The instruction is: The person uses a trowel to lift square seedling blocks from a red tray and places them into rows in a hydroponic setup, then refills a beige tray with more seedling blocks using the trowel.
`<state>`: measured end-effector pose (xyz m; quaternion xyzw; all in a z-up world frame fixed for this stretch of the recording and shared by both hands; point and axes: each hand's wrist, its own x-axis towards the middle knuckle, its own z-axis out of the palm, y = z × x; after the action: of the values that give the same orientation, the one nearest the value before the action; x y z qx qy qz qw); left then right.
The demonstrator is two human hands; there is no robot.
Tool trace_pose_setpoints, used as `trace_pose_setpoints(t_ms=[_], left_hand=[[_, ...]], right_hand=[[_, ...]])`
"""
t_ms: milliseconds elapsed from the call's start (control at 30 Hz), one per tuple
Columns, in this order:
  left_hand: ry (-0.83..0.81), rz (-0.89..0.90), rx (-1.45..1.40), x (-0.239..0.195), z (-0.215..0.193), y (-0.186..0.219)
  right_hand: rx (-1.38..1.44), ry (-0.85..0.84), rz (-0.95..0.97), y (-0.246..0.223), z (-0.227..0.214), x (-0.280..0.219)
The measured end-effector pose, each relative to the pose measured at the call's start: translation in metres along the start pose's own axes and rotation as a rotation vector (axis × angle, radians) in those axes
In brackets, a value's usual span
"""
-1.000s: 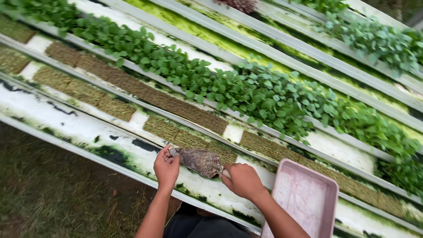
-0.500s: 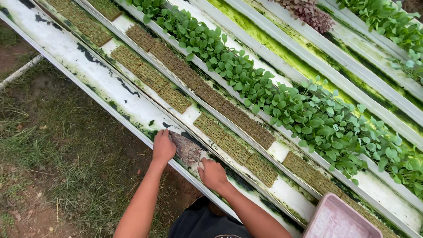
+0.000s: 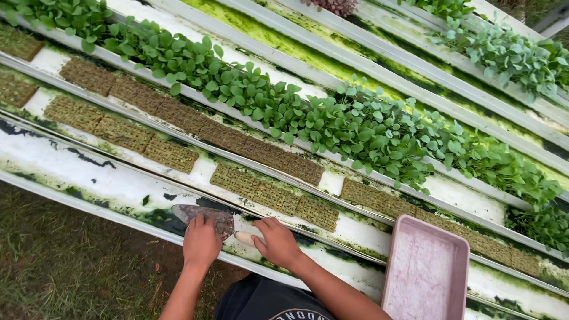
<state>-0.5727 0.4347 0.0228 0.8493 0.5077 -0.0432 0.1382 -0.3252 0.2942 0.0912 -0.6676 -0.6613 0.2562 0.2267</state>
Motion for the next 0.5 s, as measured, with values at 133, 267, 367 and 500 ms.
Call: trace_pose_setpoints(t_ms=[133,267,367,500], left_hand=[[0.024,0.067,0.108,0.001,-0.037,0.045],[0.018,0.266,-0.230,-0.002,-0.075,0.127],[-0.109,0.407,-0.505,-0.008,-0.065,0.200],[-0.410,0.423,-0.763,-0.044,-0.021,0.328]], right_hand=[[0.076,0.262,0.023,0.027,-0.059,-0.052],[-0.089,0.723,0.295,0.101,-0.105,-0.134],[-0.278,0.977,0.678,0.154,-0.135,-0.215],[-0.525,0.958,1.356,0.236,-0.148,-0.355]])
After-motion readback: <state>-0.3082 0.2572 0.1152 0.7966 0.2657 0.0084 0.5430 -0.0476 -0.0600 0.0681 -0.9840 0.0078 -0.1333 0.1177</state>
